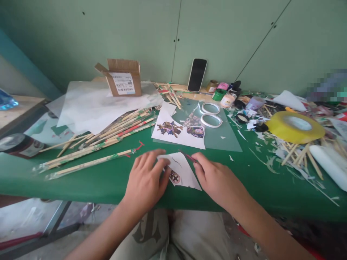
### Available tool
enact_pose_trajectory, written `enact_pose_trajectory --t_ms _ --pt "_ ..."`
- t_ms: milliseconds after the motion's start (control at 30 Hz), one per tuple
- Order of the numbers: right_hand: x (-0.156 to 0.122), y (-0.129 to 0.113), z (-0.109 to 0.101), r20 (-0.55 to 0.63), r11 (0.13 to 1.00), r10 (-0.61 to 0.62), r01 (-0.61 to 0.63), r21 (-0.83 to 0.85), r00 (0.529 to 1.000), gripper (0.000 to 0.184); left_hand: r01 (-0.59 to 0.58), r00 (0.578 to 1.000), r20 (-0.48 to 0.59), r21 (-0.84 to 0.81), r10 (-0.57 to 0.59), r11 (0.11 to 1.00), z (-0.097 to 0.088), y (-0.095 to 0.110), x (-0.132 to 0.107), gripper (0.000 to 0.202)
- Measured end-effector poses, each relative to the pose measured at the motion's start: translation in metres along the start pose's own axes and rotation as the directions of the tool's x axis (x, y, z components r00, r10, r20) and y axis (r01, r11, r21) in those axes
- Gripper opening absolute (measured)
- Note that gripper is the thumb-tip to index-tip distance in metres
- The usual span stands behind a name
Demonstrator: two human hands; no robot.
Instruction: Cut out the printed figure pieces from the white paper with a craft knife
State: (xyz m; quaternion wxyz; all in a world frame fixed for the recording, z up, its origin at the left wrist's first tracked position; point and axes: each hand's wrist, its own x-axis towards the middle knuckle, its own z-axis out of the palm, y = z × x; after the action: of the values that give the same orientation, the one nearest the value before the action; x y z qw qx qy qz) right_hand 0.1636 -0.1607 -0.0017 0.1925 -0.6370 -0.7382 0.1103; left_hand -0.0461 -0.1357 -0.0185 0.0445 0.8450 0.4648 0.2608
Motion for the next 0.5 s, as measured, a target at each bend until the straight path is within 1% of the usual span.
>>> enact_pose_trajectory --t_ms 67,100,200,300,400,500 --pt "-0.001 -0.007 0.004 0.034 0.992 -0.020 0.024 -0.123 0.999 0.021 -0.112 0.993 0.026 0.025 0.111 0.993 0.000 0.000 -0.013 0.021" --pt "0.001 -0.011 0.006 0.050 0.983 -0.022 0.031 -0.182 0.998 0.022 -0.142 0.990 0.026 0.045 0.141 0.989 0.001 0.001 -0.018 0.023" --pt "0.011 -0.025 0.012 0.114 0.943 -0.029 0.065 -0.326 0.993 0.019 -0.175 0.984 0.011 0.109 0.175 0.978 0.004 0.003 -0.027 0.027" --pt "0.018 -0.033 0.013 0.191 0.901 -0.041 0.119 -0.418 0.981 0.012 -0.190 0.981 -0.004 0.147 0.193 0.971 0.006 0.004 -0.027 0.025" --pt "0.007 -0.027 0.006 0.236 0.862 -0.031 0.145 -0.486 0.971 0.016 -0.197 0.979 -0.023 0.165 0.204 0.966 0.006 0.005 -0.026 0.024" --pt "-0.021 -0.007 -0.006 0.266 0.816 -0.006 0.159 -0.556 0.964 0.017 -0.203 0.977 -0.028 0.168 0.211 0.965 0.006 0.004 -0.026 0.023"
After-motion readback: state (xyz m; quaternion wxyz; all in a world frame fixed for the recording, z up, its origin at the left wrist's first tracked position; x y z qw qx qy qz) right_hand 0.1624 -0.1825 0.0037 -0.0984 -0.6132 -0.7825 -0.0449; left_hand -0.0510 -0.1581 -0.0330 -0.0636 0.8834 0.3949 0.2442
